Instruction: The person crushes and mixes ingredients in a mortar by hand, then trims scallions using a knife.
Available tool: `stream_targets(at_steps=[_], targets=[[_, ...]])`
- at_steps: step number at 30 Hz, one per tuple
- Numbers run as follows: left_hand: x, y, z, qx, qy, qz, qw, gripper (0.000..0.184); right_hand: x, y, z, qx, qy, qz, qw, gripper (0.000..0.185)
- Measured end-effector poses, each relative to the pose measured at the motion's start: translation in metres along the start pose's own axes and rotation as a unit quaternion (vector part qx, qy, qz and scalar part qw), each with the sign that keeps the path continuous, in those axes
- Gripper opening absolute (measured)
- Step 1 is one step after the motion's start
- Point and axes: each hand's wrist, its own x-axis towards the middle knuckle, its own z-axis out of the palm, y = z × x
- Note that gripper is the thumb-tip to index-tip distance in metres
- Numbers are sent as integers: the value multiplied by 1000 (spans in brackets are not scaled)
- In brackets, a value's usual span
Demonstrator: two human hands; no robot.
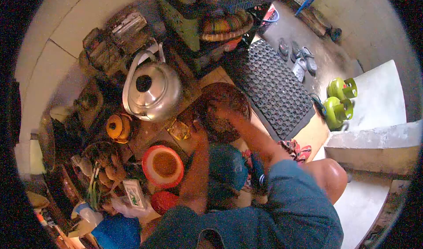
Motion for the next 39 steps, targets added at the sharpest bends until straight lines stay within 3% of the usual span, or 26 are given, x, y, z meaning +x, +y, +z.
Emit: stream_targets(at_steps=[1,2,5,7,8,10,12,13,14,16,19,21,23,25,27,29,31,32,33,34,36,38,39], targets=[[2,0,-1,-24,-20,-20,999,44,-17,20,52,-142,163,-129,968,59],[0,-2,-5,-45,-43,-45,997,44,-42,9,59,-148,103,-72,981,58],[-3,21,0,58,3,42,997,46,-73,-27,23,-166,-52,70,982,55],[-4,62,0,173,-19,-16,985,47,-40,-32,-5,-157,-112,142,971,53],[-14,72,-5,234,-33,-52,970,47,-33,-26,-15,-56,-157,153,974,52],[-13,43,4,140,-2,-15,990,48,-21,-5,-42,139,-231,162,949,51],[-6,27,-1,122,1,-12,993,48,-46,10,-40,-124,-285,43,949,52],[-3,34,-2,145,-11,-29,989,49,-69,16,-30,-235,-166,-97,953,52],[-2,38,-1,168,-23,-48,984,49,-91,21,-20,-358,-7,-198,913,52],[-3,23,2,53,-19,-39,998,49,-94,15,-7,-315,-75,-79,943,50],[-1,8,6,35,-7,-2,999,48,-31,-11,-22,-171,-164,123,964,50],[-7,17,4,61,-10,-1,998,47,-2,57,13,-4,-194,124,973,51],[-4,33,4,70,-13,1,997,47,-5,75,15,-19,-110,11,994,51],[0,31,6,83,9,38,996,46,-65,40,13,-205,66,-209,954,50],[2,15,12,56,19,38,998,46,-83,30,27,-232,18,-114,966,48],[4,-14,13,-4,2,-10,1000,46,-58,-12,0,-197,-162,125,959,49],[6,35,8,79,-13,11,997,45,-26,11,-1,-182,-58,-27,981,52],[-4,53,3,121,-23,12,992,45,-7,8,-22,-17,-184,68,980,53],[-4,25,8,55,-25,4,998,44,17,6,-48,143,-295,156,932,54],[6,-27,14,-12,-25,0,1000,44,31,11,-59,76,-224,66,969,55],[5,-48,4,-32,-21,0,999,43,38,29,-54,-50,-87,-114,988,57],[4,-10,11,33,-24,26,999,43,-19,28,-10,-140,-20,-93,986,58],[-1,-4,10,-2,-16,29,999,43,-57,20,15,-208,17,-71,975,58]])
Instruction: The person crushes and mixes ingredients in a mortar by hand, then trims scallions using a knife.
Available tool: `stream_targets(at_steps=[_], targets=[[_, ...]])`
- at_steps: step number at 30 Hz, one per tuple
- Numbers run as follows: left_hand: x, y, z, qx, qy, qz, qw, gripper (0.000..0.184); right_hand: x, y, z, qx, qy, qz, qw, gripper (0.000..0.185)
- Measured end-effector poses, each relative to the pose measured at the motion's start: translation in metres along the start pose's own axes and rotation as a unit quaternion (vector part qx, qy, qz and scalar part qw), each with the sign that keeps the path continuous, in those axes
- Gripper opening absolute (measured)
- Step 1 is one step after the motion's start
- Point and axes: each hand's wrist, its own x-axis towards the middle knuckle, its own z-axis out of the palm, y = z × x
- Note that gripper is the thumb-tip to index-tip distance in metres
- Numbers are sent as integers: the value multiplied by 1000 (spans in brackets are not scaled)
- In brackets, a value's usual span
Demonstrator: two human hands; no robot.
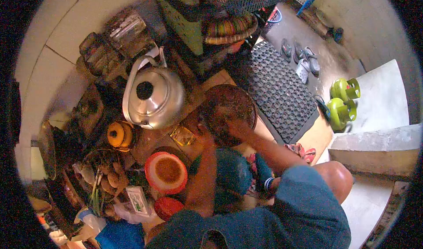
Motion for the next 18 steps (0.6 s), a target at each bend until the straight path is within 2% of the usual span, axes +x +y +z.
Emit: stream_targets(at_steps=[2,4,6,7,8,10,11,12,13,14,16,18], targets=[[3,0,4,-31,8,6,999,42,-7,-21,-9,-88,-44,74,992,57],[1,-2,3,-15,-18,0,1000,41,0,-23,-16,9,-191,167,967,56],[-2,6,-3,8,-57,-5,998,40,16,-10,-26,11,-177,158,971,55],[-1,7,-9,30,-84,-5,996,39,21,-3,-25,11,-173,143,974,54],[3,13,-14,50,-113,0,992,39,20,2,-21,-27,-99,85,991,54],[4,33,-30,102,-175,18,979,38,20,12,10,15,69,33,997,55],[5,44,-42,128,-195,31,972,37,16,-9,-26,23,5,63,998,59],[5,61,-57,154,-204,45,966,37,20,9,7,15,28,35,999,51],[7,76,-78,178,-200,57,962,36,24,33,35,99,-9,56,993,46],[10,88,-95,203,-195,73,957,36,24,14,8,173,-61,70,980,43],[14,118,-140,250,-168,97,949,35,7,-9,-43,152,-80,-59,983,50],[10,156,-194,291,-130,115,941,34,3,2,-37,15,-73,-158,985,50]])
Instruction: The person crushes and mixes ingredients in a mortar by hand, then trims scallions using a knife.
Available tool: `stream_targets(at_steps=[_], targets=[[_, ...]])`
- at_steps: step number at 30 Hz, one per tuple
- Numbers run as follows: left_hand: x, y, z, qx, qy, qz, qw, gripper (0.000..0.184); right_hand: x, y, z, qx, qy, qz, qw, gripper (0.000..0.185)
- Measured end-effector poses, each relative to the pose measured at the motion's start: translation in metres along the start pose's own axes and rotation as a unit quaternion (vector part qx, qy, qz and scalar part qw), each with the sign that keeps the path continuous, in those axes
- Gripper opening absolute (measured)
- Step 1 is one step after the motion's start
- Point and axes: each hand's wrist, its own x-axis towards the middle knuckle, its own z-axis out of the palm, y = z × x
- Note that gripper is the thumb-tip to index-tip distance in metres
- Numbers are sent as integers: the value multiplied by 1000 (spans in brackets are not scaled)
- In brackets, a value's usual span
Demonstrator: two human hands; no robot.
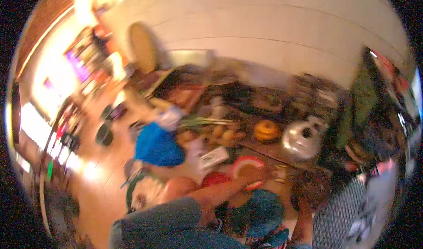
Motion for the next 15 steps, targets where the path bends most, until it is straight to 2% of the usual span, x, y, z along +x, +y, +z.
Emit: stream_targets(at_steps=[3,6,9,10,13,15], targets=[[-32,17,-96,39,44,-11,998,32,-6,-4,-8,-40,45,6,998,49],[-66,46,-184,20,33,-54,998,31,-13,-5,-14,-47,92,22,994,48],[-120,96,-256,-31,90,0,995,43,-29,-11,-21,-50,131,47,989,48],[-133,98,-274,-27,102,81,991,41,-35,-13,-24,-51,139,54,987,48],[-193,107,-308,-62,194,-3,979,39,-55,-17,-23,-53,160,68,983,48],[-221,61,-301,37,210,-100,972,39,-59,-23,-13,-46,173,57,982,49]])
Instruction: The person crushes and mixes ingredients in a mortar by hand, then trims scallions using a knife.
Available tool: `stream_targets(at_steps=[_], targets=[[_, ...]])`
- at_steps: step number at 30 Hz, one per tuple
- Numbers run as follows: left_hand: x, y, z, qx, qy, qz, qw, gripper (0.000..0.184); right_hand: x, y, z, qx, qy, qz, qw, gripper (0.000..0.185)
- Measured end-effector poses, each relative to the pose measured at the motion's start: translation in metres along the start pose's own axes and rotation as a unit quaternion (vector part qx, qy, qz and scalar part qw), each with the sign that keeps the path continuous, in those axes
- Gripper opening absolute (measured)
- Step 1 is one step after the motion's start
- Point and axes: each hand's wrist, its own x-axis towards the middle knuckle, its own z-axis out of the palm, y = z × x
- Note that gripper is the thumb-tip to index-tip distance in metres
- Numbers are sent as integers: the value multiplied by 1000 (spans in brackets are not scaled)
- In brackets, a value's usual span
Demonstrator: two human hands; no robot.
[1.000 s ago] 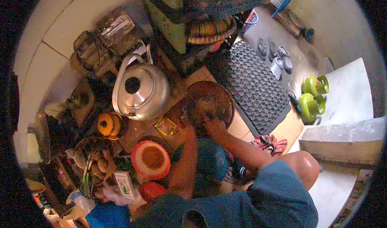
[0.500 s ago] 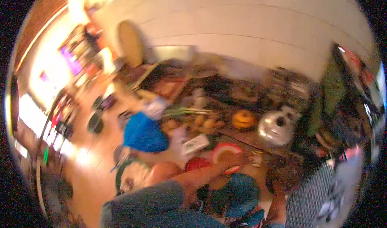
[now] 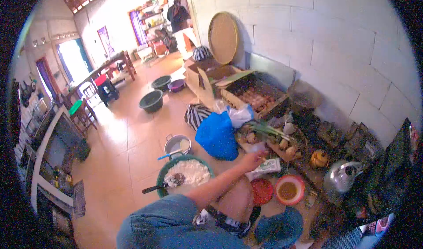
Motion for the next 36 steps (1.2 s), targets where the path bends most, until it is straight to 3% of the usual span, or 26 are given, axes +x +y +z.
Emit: stream_targets(at_steps=[1,4,5,6,8,10,11,12,13,14,15,16,17,19,20,22,24,27,29,31,32,34,36], targets=[[-12,-28,5,61,8,-40,997,39,-2,-4,7,8,4,-11,1000,49],[-38,-4,-17,73,-45,-39,996,39,-5,-36,22,9,-28,0,1000,46],[-44,-4,-18,40,15,-23,999,34,-6,-51,25,4,-47,10,999,44],[-46,-9,-23,19,13,-42,999,33,-10,-72,24,-1,-69,9,998,43],[-44,-23,-33,-26,3,-78,997,32,-11,-96,44,13,-36,-108,993,38],[-41,-49,-31,65,76,-52,994,31,-14,-122,53,5,-15,-247,969,34],[-42,-53,-32,39,94,-39,994,31,-18,-129,81,40,-38,-149,987,30],[-43,-56,-35,11,108,-27,994,31,-21,-144,88,97,-65,-132,984,32],[-46,-46,-40,35,98,-46,993,30,-43,-179,56,124,-22,-101,987,33],[-46,-49,-42,1,106,1,994,30,-51,-188,57,134,-76,-71,985,34],[-47,-42,-47,-11,76,-52,996,30,-45,-188,77,68,-171,-47,982,31],[-47,-46,-48,20,67,-34,997,30,-56,-187,94,121,-97,-106,982,29],[-47,-44,-50,15,62,-24,998,29,-61,-193,95,158,-136,-61,976,29],[-48,-31,-55,16,57,-91,994,27,-64,-207,99,87,-173,-61,979,24],[-49,-40,-53,-7,55,-64,996,27,-70,-206,108,152,-129,-30,980,23],[-48,-48,-52,-25,48,-47,997,27,-67,-217,109,191,-162,15,968,24],[-49,-33,-56,-9,37,-71,997,27,-64,-232,91,146,-191,17,971,23],[-47,-22,-54,-57,33,-86,994,27,-64,-216,184,295,-60,13,954,22],[-44,-21,-53,-58,31,-99,993,28,-62,-216,240,363,-139,-17,921,22],[-40,-19,-51,-60,33,-97,993,28,-64,-227,279,530,-184,-51,826,22],[-38,-14,-48,-62,35,-89,993,28,-67,-240,295,652,-187,-69,732,23],[-33,-10,-42,-61,33,-74,995,28,-71,-267,295,675,-244,-17,697,23],[-27,-10,-36,-53,25,-59,997,28,-74,-295,240,471,-346,117,803,24]])
